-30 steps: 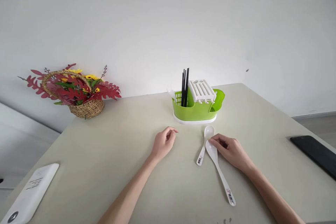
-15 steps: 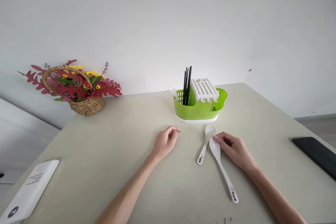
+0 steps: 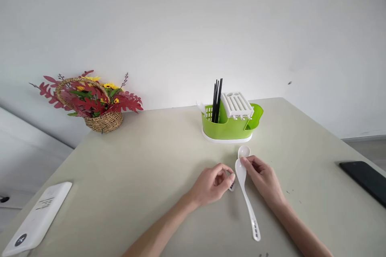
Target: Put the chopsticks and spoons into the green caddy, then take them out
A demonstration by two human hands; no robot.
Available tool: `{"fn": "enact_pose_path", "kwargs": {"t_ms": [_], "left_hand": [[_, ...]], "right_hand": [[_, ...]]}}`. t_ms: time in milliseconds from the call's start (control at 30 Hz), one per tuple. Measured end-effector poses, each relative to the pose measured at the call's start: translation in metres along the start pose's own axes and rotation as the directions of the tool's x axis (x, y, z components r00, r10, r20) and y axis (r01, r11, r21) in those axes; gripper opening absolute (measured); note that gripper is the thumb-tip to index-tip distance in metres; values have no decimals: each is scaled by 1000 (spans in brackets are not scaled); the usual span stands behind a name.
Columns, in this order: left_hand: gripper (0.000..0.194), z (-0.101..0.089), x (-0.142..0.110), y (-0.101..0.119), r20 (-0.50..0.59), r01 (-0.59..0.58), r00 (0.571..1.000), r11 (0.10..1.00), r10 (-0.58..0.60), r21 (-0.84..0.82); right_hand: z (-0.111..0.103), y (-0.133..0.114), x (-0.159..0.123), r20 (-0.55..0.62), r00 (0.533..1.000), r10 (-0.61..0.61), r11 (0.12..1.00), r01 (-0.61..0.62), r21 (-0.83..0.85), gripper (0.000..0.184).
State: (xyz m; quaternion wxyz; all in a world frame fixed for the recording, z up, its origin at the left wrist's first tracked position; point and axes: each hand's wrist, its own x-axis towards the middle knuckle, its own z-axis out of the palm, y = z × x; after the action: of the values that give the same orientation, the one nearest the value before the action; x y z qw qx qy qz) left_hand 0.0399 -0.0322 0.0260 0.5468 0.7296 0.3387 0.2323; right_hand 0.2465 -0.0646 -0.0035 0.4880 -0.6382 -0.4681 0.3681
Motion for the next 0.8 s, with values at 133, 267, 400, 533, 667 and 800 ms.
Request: {"fn": "enact_pose_path", "kwargs": {"t_ms": [133,267,400,533,667,800], "left_hand": [[35,0,0,0,-25,5,1000,998,-6,-69],[33,0,1,-4,-85,14,996,993,-24,-115],[31,0,4,-6,-64,21,998,998,-25,-65],[29,-1,5,-5,-20,53,998,999,-53,5],[32,-2,6,-6,-29,56,998,998,-55,13],[35,-3,7,-7,-64,65,995,995,-70,-78]], "right_hand": [[19,-9,-10,-43,999,-2,1000,2,6,54],[27,-14,-16,-68,998,-4,1000,5,8,55],[26,-18,-19,-73,997,3,1000,-2,15,56],[25,-20,-18,-62,998,6,1000,-5,14,56],[27,-20,-18,-52,998,19,999,-17,38,57],[29,-19,-18,-31,999,23,995,-20,97,55]]}}
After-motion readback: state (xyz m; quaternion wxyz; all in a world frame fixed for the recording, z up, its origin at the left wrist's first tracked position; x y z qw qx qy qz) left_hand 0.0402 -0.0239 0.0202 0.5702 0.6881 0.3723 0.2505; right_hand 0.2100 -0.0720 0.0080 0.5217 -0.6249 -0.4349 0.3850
